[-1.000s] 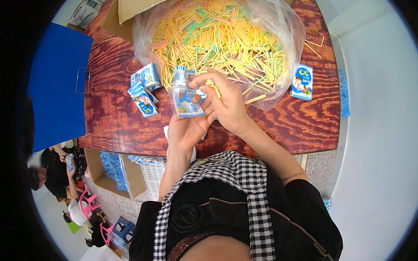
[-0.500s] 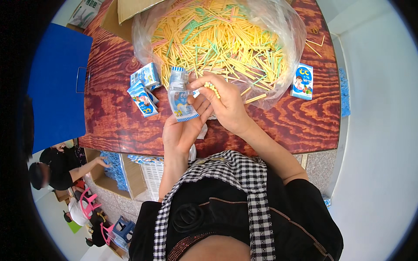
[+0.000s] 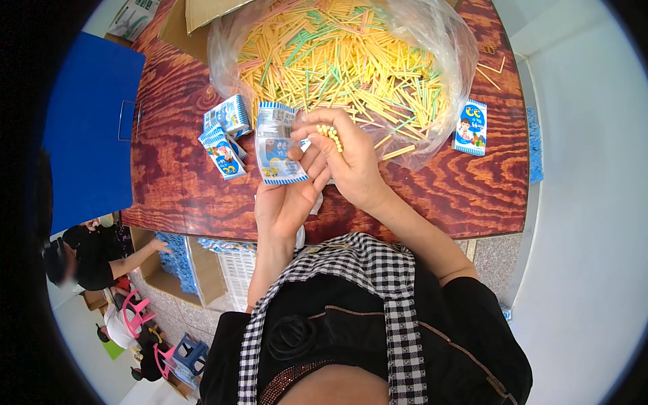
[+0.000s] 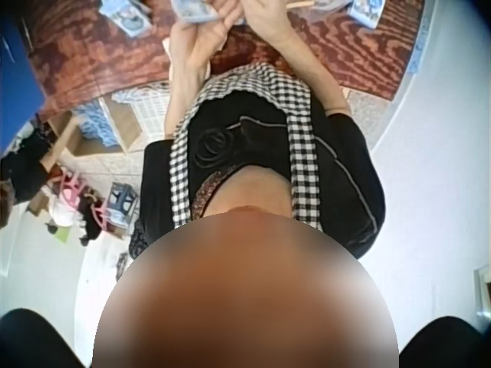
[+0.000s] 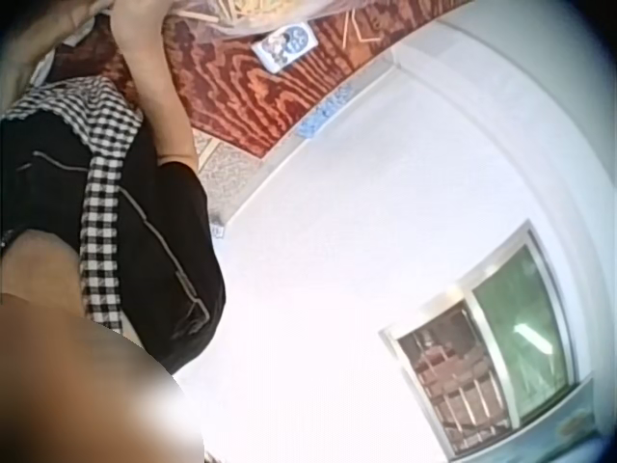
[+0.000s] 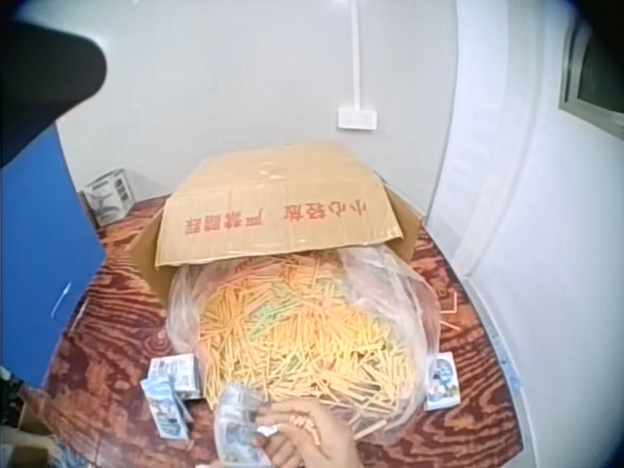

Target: Opening small blue product packets and placing the contents into a pile of yellow shredded filler material.

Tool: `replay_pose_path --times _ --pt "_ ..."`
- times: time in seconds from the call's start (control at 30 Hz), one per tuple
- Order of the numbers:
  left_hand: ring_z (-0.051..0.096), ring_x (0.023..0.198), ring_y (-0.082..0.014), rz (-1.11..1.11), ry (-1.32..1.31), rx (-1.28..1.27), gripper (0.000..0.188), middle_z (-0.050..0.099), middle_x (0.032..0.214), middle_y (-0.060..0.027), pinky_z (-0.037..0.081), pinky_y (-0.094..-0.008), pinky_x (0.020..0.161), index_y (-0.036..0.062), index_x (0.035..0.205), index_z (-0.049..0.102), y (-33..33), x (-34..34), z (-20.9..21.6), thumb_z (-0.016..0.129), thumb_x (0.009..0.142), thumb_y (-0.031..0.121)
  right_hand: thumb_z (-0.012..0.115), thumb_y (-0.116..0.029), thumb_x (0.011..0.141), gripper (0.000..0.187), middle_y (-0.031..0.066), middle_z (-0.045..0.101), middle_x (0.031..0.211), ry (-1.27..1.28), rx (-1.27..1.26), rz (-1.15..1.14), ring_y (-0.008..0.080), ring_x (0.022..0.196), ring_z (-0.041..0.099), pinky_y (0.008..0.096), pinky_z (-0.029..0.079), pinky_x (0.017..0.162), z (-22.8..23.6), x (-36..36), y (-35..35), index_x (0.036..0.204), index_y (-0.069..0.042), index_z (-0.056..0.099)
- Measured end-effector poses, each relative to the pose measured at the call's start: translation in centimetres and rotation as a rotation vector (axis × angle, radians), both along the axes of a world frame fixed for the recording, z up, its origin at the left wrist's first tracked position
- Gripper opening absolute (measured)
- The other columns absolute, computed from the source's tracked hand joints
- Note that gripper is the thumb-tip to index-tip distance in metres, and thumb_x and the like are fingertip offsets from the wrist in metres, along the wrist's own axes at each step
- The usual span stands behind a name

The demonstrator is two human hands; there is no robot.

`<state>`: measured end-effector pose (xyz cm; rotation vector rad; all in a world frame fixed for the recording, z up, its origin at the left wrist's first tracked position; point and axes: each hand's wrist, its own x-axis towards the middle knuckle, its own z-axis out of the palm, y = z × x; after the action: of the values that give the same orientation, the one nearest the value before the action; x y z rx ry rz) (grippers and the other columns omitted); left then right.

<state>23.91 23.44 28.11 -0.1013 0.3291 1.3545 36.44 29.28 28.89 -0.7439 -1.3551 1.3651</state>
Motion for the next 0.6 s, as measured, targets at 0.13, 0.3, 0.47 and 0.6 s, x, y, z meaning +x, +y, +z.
replay_pose_path --times 0.13,0.3,0.47,0.6 --pt "0.034 0.134 -0.0337 0.003 -0.049 0.005 0.02 0.046 0.133 -0.0211 0.024 -0.05 0.114 -0.0012 0.099 0.054 0.1 0.0 -0.2 0.047 0.094 0.017 0.048 -0.003 0.095 0.012 0.0112 0.066 0.097 -0.045 0.059 0.033 0.0109 0.075 0.063 0.0231 0.051 0.066 -0.8 0.1 0.3 0.104 -0.001 0.055" --pt "0.037 0.132 -0.0333 0.003 0.022 0.024 0.02 0.047 0.131 -0.02 0.026 -0.0502 0.113 -0.0007 0.1 0.054 0.0 -0.5 -0.7 0.049 0.094 0.018 0.05 -0.003 0.094 0.011 0.0101 0.065 0.093 -0.025 -0.056 0.083 0.0139 0.081 0.063 0.0256 0.05 0.073 -0.1 0.2 0.0 0.101 0.0 0.057" --pt "0.061 0.097 -0.0206 0.23 0.653 0.039 0.012 0.064 0.101 -0.0098 0.046 -0.0421 0.096 0.0033 0.097 0.057 -0.1 -2.9 -1.7 0.053 0.095 0.014 0.048 -0.005 0.094 0.015 0.0111 0.067 0.098 -0.134 0.124 0.063 0.0175 0.093 0.064 0.0292 0.048 0.085 -0.6 0.5 0.5 0.099 0.002 0.061" --pt "0.058 0.077 -0.0131 0.281 0.836 0.116 0.012 0.061 0.083 -0.0046 0.049 -0.0347 0.084 0.0027 0.093 0.058 0.1 -4.4 -1.5 0.052 0.096 0.013 0.049 -0.004 0.094 0.015 0.0114 0.067 0.098 -0.165 0.105 0.065 0.0181 0.094 0.064 0.0296 0.048 0.086 -0.1 0.6 0.4 0.099 0.002 0.061"
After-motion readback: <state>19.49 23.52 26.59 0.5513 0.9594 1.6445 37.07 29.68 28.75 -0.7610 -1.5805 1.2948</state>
